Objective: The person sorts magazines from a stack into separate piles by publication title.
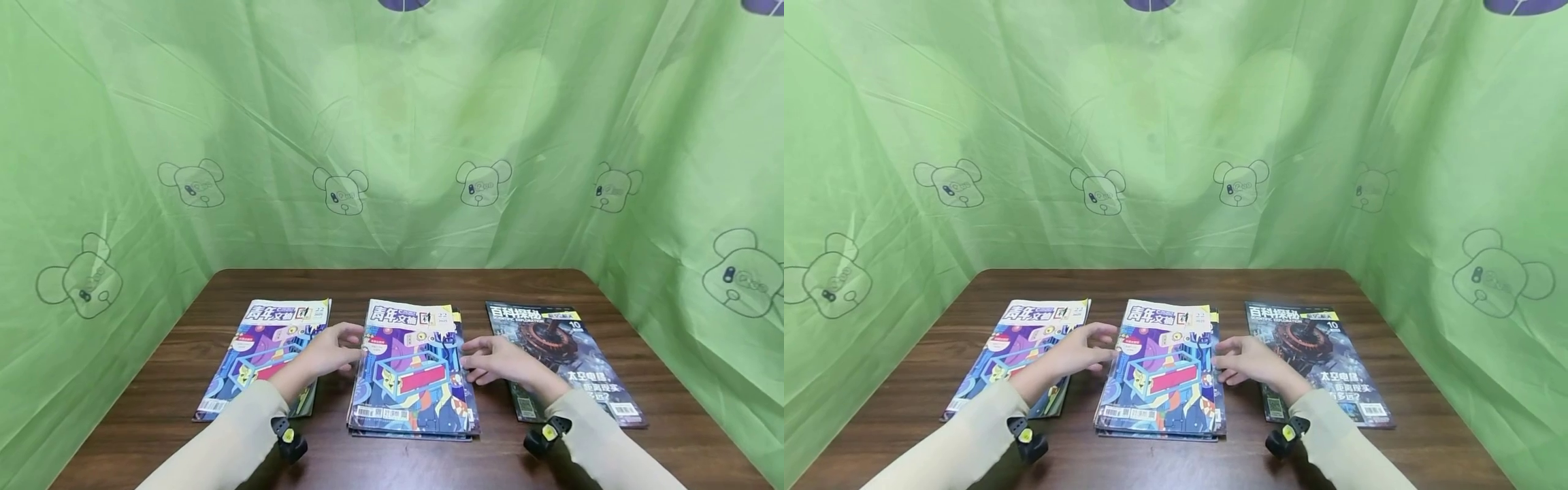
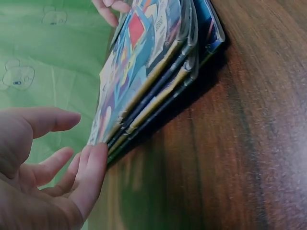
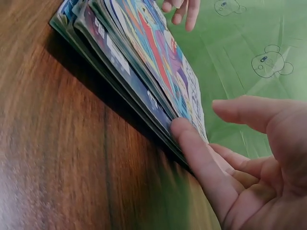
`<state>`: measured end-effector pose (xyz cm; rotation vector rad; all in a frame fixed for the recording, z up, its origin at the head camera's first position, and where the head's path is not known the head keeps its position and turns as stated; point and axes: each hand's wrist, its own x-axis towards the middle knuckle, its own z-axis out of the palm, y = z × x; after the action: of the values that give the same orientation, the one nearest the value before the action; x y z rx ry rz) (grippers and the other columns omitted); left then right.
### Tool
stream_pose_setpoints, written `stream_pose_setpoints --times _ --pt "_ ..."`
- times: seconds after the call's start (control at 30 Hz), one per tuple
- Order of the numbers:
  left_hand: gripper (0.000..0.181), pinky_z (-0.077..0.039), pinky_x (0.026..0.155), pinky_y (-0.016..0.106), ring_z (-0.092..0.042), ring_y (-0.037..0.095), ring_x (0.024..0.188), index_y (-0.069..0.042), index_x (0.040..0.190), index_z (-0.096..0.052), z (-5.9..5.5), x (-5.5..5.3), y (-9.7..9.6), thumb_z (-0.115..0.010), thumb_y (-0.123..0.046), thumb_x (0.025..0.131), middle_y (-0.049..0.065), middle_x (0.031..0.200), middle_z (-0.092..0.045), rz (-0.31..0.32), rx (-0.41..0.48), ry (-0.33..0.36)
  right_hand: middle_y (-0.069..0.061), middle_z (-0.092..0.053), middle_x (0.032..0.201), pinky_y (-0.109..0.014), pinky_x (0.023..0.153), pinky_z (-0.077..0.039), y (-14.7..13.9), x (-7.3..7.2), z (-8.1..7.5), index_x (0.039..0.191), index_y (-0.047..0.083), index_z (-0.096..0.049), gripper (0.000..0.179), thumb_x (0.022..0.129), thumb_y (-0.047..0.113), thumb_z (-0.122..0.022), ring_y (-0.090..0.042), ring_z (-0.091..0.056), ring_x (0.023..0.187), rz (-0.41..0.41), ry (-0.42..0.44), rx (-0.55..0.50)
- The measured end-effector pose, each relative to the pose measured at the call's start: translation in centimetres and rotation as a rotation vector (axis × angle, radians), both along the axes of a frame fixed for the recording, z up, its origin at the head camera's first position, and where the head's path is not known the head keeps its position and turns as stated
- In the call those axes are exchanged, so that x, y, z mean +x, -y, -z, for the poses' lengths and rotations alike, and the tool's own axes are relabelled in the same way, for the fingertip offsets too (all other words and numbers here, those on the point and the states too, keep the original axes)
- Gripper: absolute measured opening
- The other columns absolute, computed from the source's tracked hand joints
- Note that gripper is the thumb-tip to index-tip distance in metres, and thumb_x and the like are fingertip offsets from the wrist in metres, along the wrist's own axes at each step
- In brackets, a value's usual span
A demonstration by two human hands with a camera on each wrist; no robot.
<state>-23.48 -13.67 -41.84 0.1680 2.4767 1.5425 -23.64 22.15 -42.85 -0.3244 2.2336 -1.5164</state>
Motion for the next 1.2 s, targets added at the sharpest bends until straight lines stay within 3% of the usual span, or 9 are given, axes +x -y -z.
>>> stream_pose_setpoints --times 0.27,0.53,0.87,1.2 --pt "0.063 -0.062 0.068 0.042 -0.068 0.026 0.083 0.003 0.143 -0.044 1.1 0.1 0.2 -0.074 -0.007 0.088 0.018 0.104 -0.063 -0.011 0.108 0.117 -0.017 -0.073 0.095 -0.041 0.074 -0.061 0.8 0.0 0.4 0.137 -0.020 -0.044 0.059 0.094 0.011 -0.069 -0.027 -0.072 0.082 0.038 0.034 0.020" --pt "0.061 -0.061 0.064 0.037 -0.065 0.023 0.079 0.004 0.140 -0.048 1.4 0.5 -0.2 -0.077 -0.011 0.088 0.015 0.096 -0.060 -0.019 -0.008 0.111 -0.015 -0.073 0.093 -0.040 0.074 -0.061 1.0 -0.2 0.4 0.137 -0.019 -0.046 0.057 0.094 0.011 -0.069 -0.025 -0.072 0.081 0.046 0.044 0.031" --pt "0.062 -0.062 0.065 0.040 -0.068 0.024 0.080 0.007 0.138 -0.050 2.2 0.3 0.2 -0.079 -0.009 0.085 0.016 0.095 -0.062 -0.013 0.059 0.131 -0.016 -0.073 0.091 -0.040 0.073 -0.061 1.0 -0.4 0.7 0.138 -0.019 -0.044 0.059 0.093 0.010 -0.069 -0.024 -0.072 0.079 0.017 0.080 -0.029" --pt "0.054 -0.062 0.066 0.040 -0.067 0.024 0.080 0.006 0.131 -0.050 2.3 0.2 0.2 -0.076 -0.008 0.086 0.017 0.098 -0.061 -0.002 0.100 0.129 -0.013 -0.072 0.087 -0.039 0.072 -0.062 1.3 -0.3 0.7 0.138 -0.017 -0.046 0.057 0.093 0.009 -0.069 -0.023 -0.071 0.077 0.012 0.074 -0.013"
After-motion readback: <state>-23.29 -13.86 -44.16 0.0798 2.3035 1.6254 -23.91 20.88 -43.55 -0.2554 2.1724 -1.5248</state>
